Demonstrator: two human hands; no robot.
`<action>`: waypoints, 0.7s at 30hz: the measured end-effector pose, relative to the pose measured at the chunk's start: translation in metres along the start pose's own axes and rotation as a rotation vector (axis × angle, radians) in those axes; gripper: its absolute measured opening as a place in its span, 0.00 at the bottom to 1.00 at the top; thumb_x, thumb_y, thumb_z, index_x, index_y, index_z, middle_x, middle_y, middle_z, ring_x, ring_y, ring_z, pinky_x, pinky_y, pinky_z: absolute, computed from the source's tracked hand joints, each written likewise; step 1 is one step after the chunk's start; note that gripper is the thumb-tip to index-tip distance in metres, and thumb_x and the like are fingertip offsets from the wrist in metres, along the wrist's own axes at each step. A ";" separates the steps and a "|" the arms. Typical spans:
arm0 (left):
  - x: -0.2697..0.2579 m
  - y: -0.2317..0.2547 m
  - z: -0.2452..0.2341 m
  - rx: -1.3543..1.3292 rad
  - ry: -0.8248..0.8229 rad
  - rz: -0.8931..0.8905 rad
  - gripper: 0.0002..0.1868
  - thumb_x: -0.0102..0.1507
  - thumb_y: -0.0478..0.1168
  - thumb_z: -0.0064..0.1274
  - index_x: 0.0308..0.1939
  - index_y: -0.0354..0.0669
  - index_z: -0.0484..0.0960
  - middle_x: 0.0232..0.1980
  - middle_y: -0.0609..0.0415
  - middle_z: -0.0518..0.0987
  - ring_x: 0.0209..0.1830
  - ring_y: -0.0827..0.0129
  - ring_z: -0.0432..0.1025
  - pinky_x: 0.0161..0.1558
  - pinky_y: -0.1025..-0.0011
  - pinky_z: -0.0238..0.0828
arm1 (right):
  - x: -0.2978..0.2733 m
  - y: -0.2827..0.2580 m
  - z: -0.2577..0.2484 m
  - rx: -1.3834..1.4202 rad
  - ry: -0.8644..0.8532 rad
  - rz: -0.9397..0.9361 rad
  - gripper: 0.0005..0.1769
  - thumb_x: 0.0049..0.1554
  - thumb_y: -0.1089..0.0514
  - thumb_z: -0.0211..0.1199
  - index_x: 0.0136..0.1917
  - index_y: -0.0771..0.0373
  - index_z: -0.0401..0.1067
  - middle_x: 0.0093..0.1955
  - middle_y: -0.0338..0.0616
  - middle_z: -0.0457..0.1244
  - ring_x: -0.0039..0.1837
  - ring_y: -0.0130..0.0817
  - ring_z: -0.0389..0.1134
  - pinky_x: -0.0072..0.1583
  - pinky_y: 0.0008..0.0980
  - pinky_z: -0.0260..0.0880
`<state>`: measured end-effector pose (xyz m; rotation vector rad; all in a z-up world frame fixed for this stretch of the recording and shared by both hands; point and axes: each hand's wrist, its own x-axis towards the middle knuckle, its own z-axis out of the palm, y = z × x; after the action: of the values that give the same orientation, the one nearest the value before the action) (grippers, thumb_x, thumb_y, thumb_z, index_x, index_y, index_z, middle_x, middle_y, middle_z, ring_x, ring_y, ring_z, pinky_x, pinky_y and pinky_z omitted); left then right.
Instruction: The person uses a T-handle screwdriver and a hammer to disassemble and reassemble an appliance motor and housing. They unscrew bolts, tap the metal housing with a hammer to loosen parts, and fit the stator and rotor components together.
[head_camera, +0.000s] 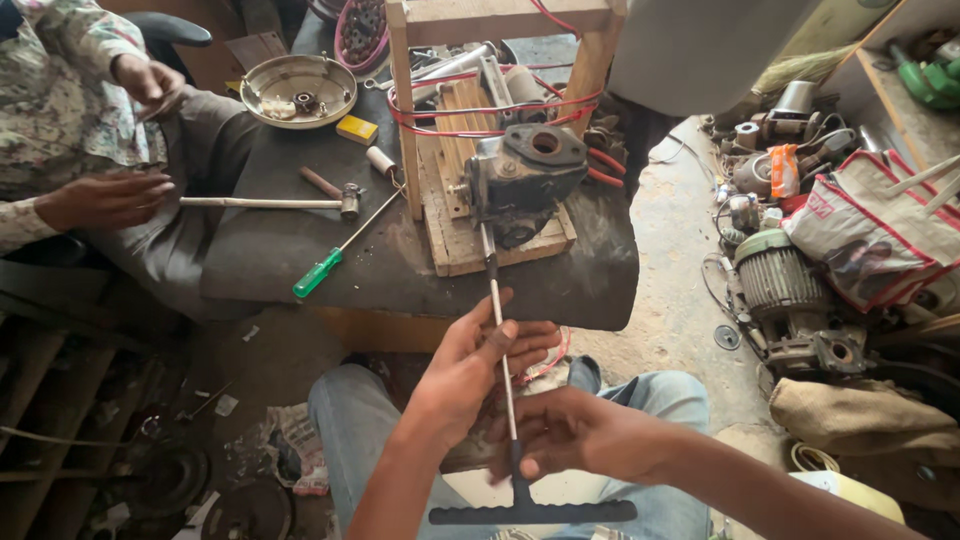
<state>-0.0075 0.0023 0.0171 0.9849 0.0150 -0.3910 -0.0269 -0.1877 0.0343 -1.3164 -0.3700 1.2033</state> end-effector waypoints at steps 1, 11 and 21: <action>-0.001 0.001 0.000 0.023 0.029 -0.034 0.33 0.70 0.40 0.39 0.77 0.38 0.49 0.59 0.34 0.79 0.61 0.54 0.77 0.58 0.64 0.73 | 0.003 0.000 0.005 0.086 0.031 0.012 0.20 0.56 0.64 0.67 0.61 0.70 0.70 0.52 0.50 0.71 0.56 0.35 0.75 0.60 0.34 0.75; 0.004 -0.001 -0.001 -0.076 -0.040 -0.021 0.30 0.71 0.39 0.39 0.74 0.30 0.51 0.61 0.29 0.76 0.64 0.47 0.74 0.64 0.59 0.73 | 0.009 -0.002 0.020 -0.209 0.388 0.217 0.24 0.54 0.63 0.72 0.63 0.66 0.71 0.46 0.41 0.69 0.47 0.31 0.69 0.47 0.33 0.72; 0.017 -0.022 -0.004 -0.114 -0.031 -0.001 0.31 0.70 0.39 0.41 0.74 0.30 0.52 0.61 0.30 0.76 0.62 0.48 0.74 0.64 0.60 0.73 | 0.005 0.001 0.007 0.125 0.154 0.110 0.19 0.54 0.70 0.66 0.58 0.73 0.66 0.49 0.52 0.71 0.54 0.39 0.77 0.58 0.37 0.78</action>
<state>0.0017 -0.0105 -0.0058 0.8659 0.0095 -0.4020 -0.0308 -0.1800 0.0335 -1.3243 -0.1105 1.1880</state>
